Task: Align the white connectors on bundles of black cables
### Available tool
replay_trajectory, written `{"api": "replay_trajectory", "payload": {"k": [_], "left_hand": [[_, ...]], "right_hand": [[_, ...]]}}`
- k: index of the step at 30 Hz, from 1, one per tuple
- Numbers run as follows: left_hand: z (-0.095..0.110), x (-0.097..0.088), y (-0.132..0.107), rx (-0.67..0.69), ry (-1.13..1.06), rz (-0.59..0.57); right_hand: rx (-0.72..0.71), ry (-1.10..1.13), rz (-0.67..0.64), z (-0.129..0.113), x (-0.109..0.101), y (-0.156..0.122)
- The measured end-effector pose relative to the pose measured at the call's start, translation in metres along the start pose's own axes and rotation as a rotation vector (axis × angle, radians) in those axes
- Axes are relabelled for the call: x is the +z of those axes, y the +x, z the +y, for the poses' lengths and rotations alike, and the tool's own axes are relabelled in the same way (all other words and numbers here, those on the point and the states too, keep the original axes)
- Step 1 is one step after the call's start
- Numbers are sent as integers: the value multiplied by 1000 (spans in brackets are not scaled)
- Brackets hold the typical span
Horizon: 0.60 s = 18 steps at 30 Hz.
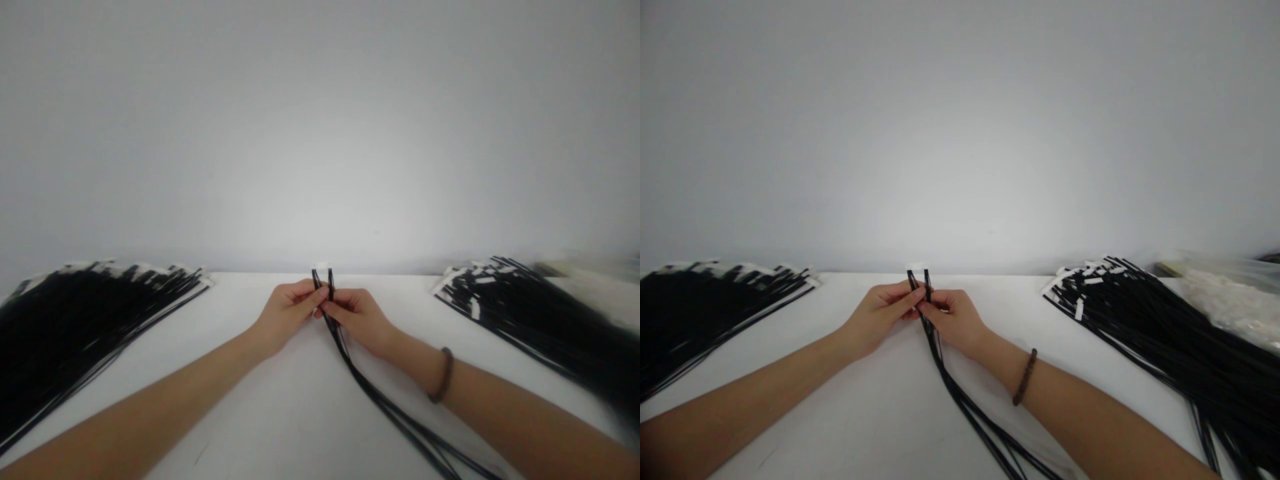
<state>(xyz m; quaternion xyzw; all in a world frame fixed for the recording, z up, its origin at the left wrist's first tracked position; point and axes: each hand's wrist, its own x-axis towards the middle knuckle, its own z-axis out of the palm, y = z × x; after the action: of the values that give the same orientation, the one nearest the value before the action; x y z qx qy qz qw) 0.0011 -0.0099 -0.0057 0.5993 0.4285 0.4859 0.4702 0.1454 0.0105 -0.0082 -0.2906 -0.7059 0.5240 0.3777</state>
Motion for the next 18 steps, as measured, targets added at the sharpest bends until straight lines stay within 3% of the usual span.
{"api": "replay_trajectory", "payload": {"k": [18], "left_hand": [[-1,-1,1,43,46,-21]], "right_hand": [[-11,32,-12,-1,0,1]]}}
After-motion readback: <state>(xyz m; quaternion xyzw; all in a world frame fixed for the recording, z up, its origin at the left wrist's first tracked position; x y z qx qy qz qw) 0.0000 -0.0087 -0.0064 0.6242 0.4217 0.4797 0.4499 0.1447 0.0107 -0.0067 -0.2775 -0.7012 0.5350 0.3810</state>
